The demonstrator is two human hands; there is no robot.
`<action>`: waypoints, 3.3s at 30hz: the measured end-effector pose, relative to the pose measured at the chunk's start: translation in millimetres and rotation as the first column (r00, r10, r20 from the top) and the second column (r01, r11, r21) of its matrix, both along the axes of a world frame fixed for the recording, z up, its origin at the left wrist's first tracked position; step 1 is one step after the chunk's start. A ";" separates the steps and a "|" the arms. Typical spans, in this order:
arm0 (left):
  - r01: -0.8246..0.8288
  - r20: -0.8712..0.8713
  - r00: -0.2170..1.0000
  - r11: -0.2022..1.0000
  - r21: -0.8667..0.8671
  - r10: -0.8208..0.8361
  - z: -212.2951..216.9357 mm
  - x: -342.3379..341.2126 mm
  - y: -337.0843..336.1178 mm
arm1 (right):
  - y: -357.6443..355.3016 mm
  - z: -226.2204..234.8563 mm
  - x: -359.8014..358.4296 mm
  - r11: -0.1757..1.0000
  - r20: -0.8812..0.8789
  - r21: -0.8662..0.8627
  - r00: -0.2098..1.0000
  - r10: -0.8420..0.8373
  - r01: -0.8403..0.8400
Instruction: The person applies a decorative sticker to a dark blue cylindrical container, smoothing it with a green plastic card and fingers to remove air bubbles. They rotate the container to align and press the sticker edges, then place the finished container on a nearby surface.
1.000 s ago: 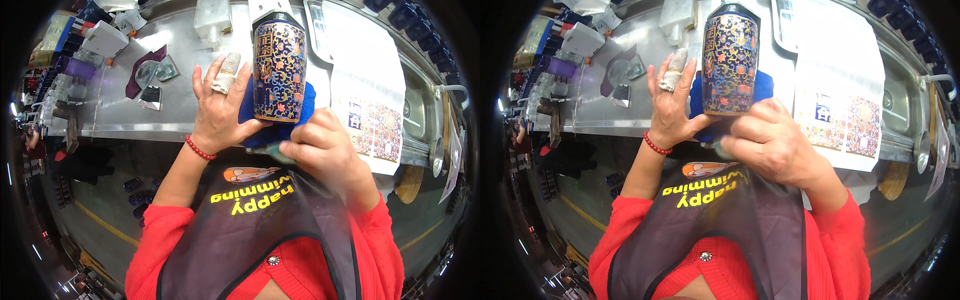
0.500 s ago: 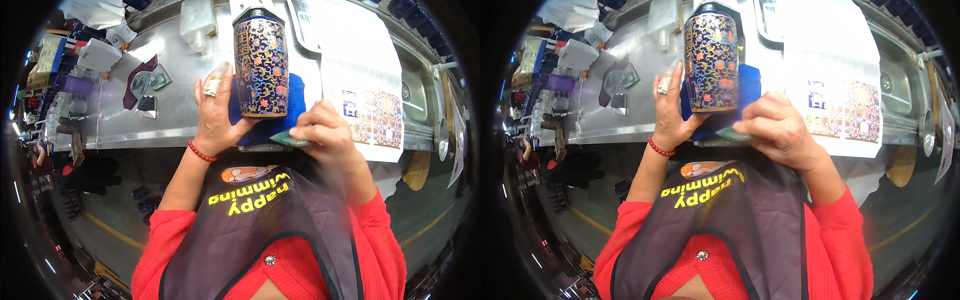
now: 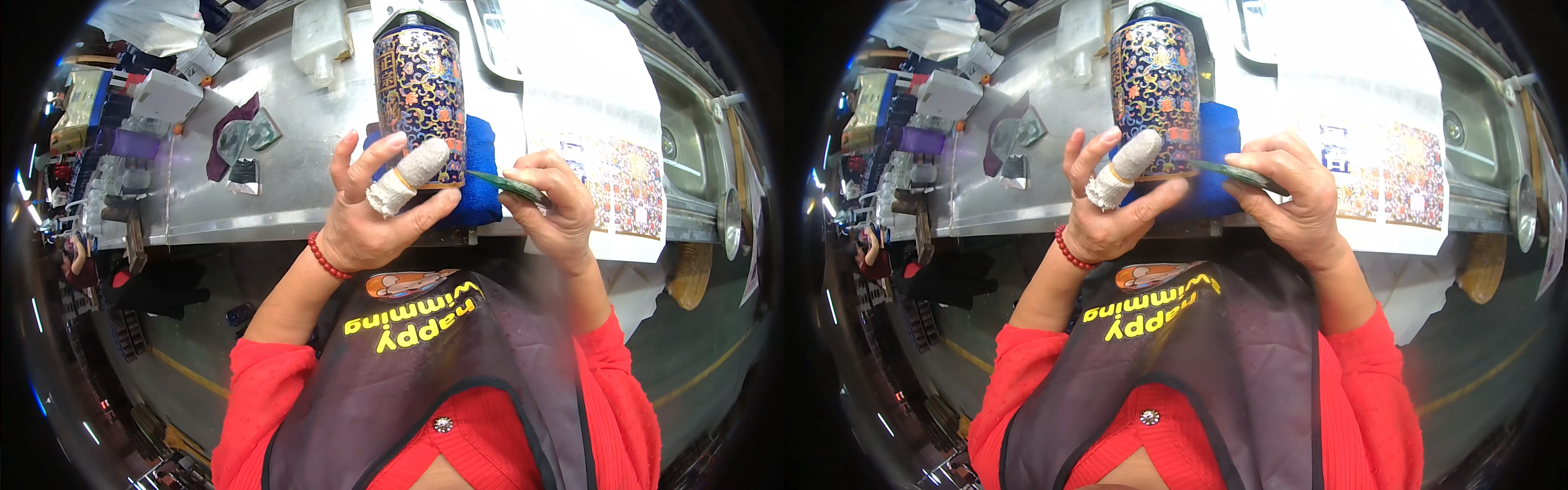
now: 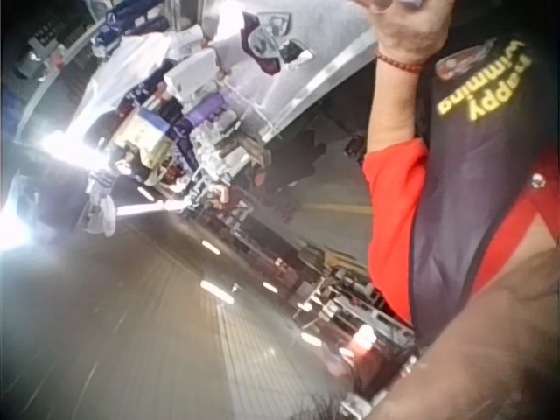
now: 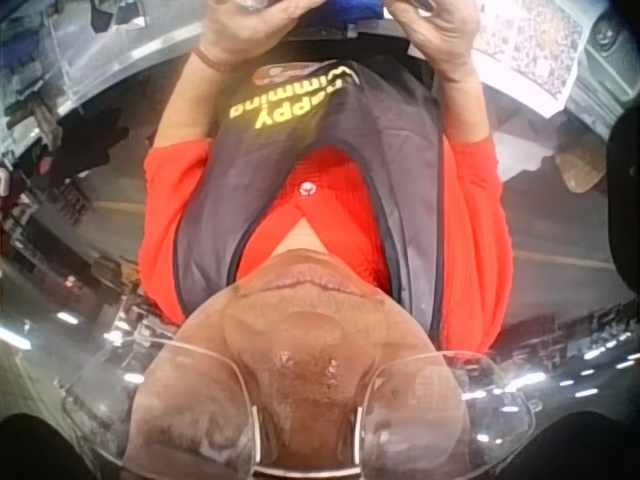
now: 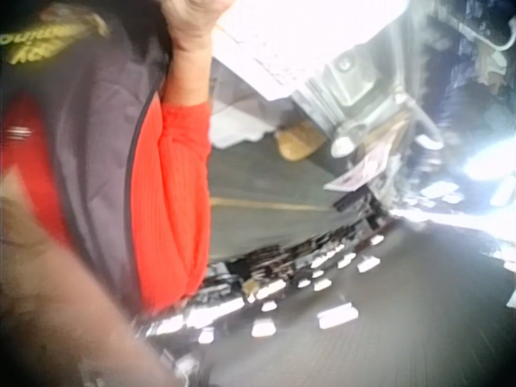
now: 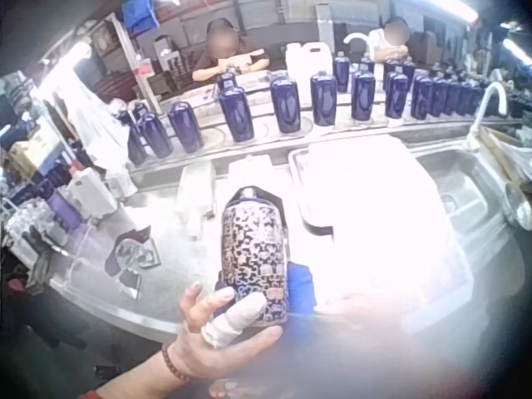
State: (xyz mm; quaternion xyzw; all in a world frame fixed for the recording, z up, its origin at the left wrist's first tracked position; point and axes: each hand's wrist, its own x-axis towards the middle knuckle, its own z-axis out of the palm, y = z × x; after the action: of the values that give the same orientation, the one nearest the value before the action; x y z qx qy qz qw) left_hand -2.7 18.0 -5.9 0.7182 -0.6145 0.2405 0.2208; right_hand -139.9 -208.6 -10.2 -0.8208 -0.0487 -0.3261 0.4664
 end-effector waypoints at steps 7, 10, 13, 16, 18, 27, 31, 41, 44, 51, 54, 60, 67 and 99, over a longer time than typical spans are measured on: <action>-0.201 -0.324 0.933 0.974 -0.102 0.158 -19.2 8.1 4.9 | 22.1 22.5 16.6 0.904 0.092 -0.419 0.987 0.133 -0.083; -0.263 -0.229 0.945 0.958 -0.112 0.233 -15.7 19.5 7.4 | 24.6 30.9 17.8 0.917 0.043 -0.360 0.979 0.199 -0.171; -0.262 -0.062 0.964 0.962 -0.074 0.258 -6.4 20.7 11.9 | 21.7 33.6 20.2 0.919 0.107 -0.382 0.992 -0.060 0.097; -0.250 -0.027 0.968 0.966 -0.067 0.249 1.0 20.5 12.9 | 22.4 32.0 19.8 0.878 0.002 -0.380 0.949 0.315 -0.291; -0.226 -0.088 0.972 0.970 -0.085 0.219 0.3 21.1 8.0 | 23.2 30.1 19.4 0.916 0.027 -0.338 0.971 0.239 -0.216; -0.224 -0.033 0.975 0.972 -0.078 0.222 2.8 23.7 7.5 | 26.2 24.9 8.7 0.986 0.014 -0.164 1.000 -0.003 0.006; -0.101 -0.428 0.903 0.989 -0.108 0.045 -7.5 20.5 -0.9 | 25.9 18.4 7.0 0.998 -0.001 0.002 0.998 -0.061 0.061; -0.055 -0.760 0.635 0.973 -0.223 -0.139 -29.3 18.5 -6.0 | 35.3 10.0 8.9 0.974 -0.138 0.190 0.985 -0.100 0.125; -0.002 -0.788 0.600 0.985 -0.175 -0.139 -27.7 21.7 -2.3 | 37.9 14.2 15.5 0.988 -0.016 0.022 0.989 -0.150 0.151; -0.028 -0.880 0.391 0.952 -0.304 -0.270 -34.3 21.2 -0.6 | 38.2 27.6 16.8 0.919 0.038 -0.385 0.994 0.103 -0.080; -0.024 -0.628 0.775 0.989 -0.144 -0.073 -33.0 20.4 7.3 | 36.3 29.4 17.6 0.901 0.130 -0.413 0.988 -0.085 0.131; -0.288 -0.230 0.933 0.957 -0.011 0.278 -11.2 24.7 12.2 | 32.7 28.3 9.0 0.997 -0.039 -0.065 0.999 0.035 -0.037; -0.202 -0.317 0.933 0.977 -0.062 0.173 -1.7 16.3 3.0 | 32.2 8.4 8.2 0.986 -0.150 0.008 0.975 -0.162 0.165; -0.205 -0.419 0.894 0.976 -0.073 0.156 -41.1 -20.8 11.2 | 51.2 10.7 -1.1 0.867 -0.245 -0.499 0.960 -0.133 -0.007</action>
State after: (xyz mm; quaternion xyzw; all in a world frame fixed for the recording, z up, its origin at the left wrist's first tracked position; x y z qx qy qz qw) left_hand -23.5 29.2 -47.0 0.7927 -0.4701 0.1385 0.3626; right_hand -141.0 -157.4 0.5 -0.9507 -0.0391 -0.2023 0.2317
